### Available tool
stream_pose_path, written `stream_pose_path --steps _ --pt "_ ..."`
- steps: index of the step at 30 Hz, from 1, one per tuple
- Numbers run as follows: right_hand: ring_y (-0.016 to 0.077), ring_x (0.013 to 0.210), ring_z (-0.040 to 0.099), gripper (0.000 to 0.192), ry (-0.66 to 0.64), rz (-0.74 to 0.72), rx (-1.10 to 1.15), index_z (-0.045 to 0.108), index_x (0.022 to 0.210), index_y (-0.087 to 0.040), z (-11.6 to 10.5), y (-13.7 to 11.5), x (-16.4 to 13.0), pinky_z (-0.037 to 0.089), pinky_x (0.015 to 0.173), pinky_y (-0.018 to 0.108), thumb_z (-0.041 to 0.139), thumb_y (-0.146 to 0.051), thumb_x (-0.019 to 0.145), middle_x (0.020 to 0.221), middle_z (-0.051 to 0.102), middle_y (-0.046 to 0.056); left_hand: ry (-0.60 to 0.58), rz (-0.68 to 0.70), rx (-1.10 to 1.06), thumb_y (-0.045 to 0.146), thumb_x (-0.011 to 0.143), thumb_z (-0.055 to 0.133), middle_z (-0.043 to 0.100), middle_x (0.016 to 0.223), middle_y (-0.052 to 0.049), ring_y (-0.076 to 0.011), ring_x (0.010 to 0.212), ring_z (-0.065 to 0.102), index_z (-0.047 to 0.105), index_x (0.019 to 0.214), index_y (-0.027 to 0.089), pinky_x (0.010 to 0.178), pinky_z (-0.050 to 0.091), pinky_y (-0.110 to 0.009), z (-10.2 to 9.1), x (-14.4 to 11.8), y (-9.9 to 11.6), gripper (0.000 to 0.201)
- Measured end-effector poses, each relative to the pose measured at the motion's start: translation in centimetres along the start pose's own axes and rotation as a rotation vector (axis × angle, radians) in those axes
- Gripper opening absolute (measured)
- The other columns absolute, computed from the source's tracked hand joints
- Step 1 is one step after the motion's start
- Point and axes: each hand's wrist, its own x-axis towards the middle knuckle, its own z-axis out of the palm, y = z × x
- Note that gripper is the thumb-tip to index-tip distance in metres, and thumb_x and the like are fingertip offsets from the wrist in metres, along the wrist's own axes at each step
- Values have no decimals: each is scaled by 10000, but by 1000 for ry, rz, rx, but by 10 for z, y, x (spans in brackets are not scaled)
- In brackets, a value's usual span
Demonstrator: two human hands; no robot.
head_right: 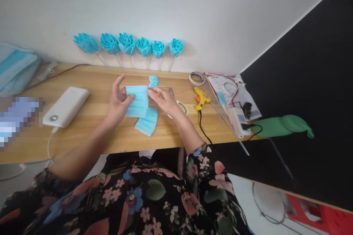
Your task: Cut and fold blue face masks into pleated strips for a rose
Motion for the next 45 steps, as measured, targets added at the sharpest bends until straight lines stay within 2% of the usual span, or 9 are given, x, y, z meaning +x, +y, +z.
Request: stream_pose_path --steps 4,9,13,18,22,29,35,41,45 --pt "107 633 485 402 67 -94 47 695 867 -194 24 2 26 405 607 237 653 -589 810 660 547 -42 2 -27 31 496 791 778 644 822 -16 -155 639 613 364 1471 288 572 475 -252 3 -1 6 823" --pt "98 596 394 338 306 -191 65 690 836 -203 29 17 36 335 566 236 652 -539 821 635 474 -50 -13 -225 51 511 729 796 716 897 -60 -195 746 679 392 1473 205 659 541 -299 4 0 16 900" --pt "107 609 384 349 407 -183 105 684 833 -211 30 27 32 340 571 236 658 -558 809 619 433 -50 -65 -342 107 563 731 769 722 838 -69 -211 766 675 684 1024 141 656 540 -309 2 -1 20 521" --pt "116 629 406 359 447 -179 87 680 817 -213 31 29 28 367 592 239 653 -571 812 625 431 -45 -75 -355 196 542 770 738 643 674 -29 -165 634 597 649 738 148 535 452 -265 2 -4 23 406" --pt "108 632 416 351 435 -197 140 668 801 -208 29 29 27 388 610 234 674 -559 806 645 462 -46 -101 -318 223 539 793 704 624 674 -21 -136 596 546 639 754 149 530 428 -253 1 -3 24 397" --pt "142 807 586 398 146 -197 125 698 981 -215 14 18 22 475 739 258 662 -569 805 901 677 4 -179 -228 353 490 852 610 568 667 -12 -131 620 498 597 730 166 547 396 -244 -2 -1 21 347" --pt "122 687 523 317 164 -222 36 668 815 -202 15 15 20 431 653 247 657 -519 832 728 607 -21 -252 -158 508 452 858 573 509 623 7 -125 601 458 584 685 173 547 349 -243 -2 -3 22 328" --pt "113 670 488 346 409 -233 112 611 844 -211 17 22 23 422 630 234 603 -556 869 728 553 -28 -93 -204 401 472 815 642 619 706 -11 -134 610 510 683 830 171 568 393 -255 0 3 19 304" --pt "112 670 474 349 541 -257 86 596 885 -207 17 27 25 417 635 235 569 -554 897 729 532 -29 60 -228 375 400 838 616 543 588 -2 -130 543 469 667 795 163 536 373 -270 2 -6 44 247"
